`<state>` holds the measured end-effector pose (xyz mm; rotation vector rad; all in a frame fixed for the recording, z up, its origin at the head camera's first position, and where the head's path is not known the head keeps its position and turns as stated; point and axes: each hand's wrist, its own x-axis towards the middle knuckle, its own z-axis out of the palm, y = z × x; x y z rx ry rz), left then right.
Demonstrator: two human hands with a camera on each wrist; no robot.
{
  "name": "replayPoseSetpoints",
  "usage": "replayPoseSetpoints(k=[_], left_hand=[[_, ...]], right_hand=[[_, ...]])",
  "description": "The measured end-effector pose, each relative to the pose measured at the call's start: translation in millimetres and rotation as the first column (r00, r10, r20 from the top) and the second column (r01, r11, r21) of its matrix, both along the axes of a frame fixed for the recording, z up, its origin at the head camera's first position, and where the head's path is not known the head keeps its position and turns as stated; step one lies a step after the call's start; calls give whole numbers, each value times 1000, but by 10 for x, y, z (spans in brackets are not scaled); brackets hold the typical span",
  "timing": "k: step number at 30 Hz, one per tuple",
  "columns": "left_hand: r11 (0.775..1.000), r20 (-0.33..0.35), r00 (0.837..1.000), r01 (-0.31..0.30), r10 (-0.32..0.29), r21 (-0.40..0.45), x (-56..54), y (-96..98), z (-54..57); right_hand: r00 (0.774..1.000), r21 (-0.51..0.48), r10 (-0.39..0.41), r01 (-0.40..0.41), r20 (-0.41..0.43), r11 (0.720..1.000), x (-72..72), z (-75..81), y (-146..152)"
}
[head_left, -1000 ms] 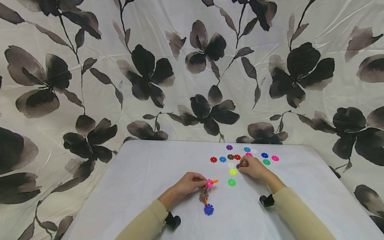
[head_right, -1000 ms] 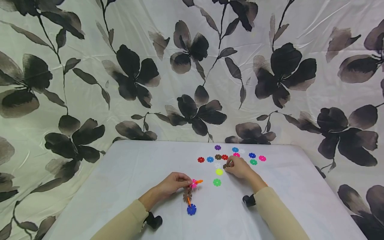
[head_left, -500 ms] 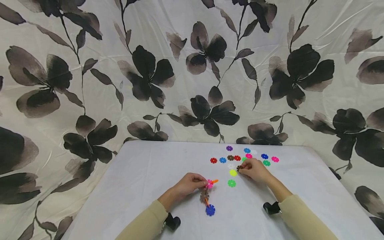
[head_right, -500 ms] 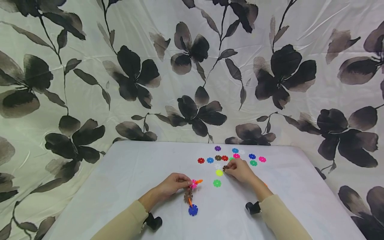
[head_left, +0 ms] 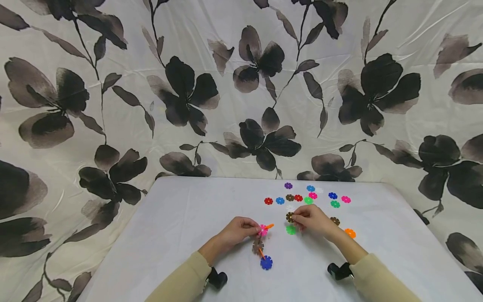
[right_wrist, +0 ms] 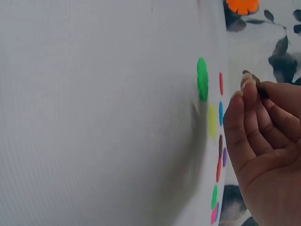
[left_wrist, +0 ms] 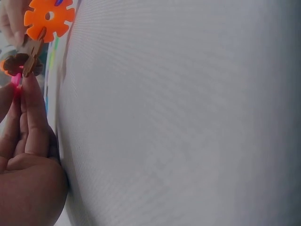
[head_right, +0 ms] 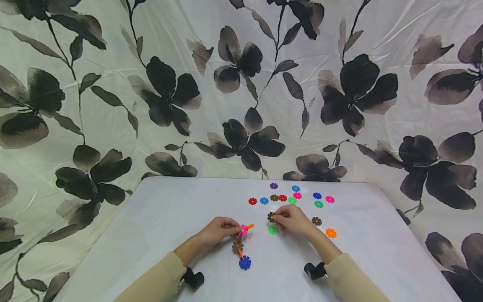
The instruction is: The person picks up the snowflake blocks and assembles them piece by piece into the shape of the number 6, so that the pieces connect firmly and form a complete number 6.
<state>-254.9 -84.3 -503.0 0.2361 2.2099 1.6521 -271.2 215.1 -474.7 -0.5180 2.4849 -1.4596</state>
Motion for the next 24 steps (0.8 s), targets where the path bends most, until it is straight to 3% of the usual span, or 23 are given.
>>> replayPoseSetpoints(k=[7, 24], left_hand=[[999, 10, 1000, 3, -3, 33, 7, -7, 4], [998, -6, 999, 34, -33, 60, -6, -18, -9]], right_hand=[[996, -130, 53, -44, 66, 991, 93, -19, -148], [989, -194, 57, -30, 136, 981, 158, -50, -330]])
